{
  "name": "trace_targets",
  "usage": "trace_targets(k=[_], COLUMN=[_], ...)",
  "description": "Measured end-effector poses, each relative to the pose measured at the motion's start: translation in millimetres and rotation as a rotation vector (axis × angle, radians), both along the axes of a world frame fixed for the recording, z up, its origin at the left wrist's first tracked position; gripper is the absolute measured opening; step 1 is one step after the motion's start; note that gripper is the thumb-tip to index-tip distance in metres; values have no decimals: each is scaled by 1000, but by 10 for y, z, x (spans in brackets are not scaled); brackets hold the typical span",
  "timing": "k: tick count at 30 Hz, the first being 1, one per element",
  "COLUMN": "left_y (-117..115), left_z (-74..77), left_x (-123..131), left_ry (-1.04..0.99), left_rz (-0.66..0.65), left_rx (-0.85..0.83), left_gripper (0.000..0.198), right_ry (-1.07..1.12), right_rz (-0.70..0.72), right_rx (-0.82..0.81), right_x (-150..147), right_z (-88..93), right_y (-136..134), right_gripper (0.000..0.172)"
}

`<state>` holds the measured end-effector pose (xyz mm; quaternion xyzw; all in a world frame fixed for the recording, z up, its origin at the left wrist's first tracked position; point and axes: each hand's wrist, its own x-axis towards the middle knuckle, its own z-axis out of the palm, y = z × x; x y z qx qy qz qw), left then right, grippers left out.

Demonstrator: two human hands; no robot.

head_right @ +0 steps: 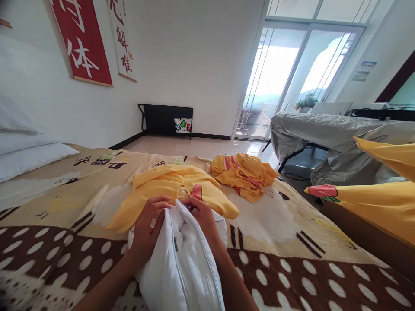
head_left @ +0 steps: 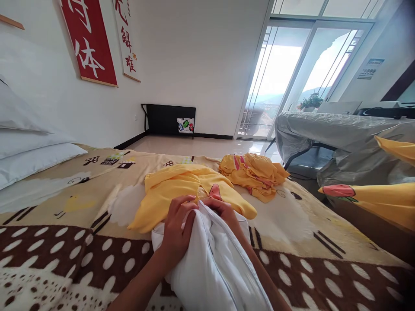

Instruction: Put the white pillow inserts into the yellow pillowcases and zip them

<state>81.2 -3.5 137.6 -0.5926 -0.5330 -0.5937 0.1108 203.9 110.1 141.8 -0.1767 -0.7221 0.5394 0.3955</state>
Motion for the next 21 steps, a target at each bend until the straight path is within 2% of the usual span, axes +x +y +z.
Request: trace_targets(k=[5,8,12,14,18,21], left_y=[63,90,89,85,86,92], left_z=[-7,-15,-15,-10,-11,-27], left_x=[-59,-89,-103,-99,-81,-74], left_ry=[-385,-504,-554,-572,-610,-608], left_rz=[-119,-107,-68,-58,-49,-39], left_rx=[-202,-269,-260,-252,-245,-237], left_gripper=[17,21,24,24,24,24], right_ry=[81,93,-1,-54,-280,-351], right_rz=[-27,-161,-497,-575,-379,-377], right_rx=[-148,-115,241,443,840,1088], right_x=[330,523,726,790,765,638], right_z=[231,410,597,679,718,551], right_y=[58,-41,-416,-638,-897,-1015], right_gripper=[26,32,29,30,44,56])
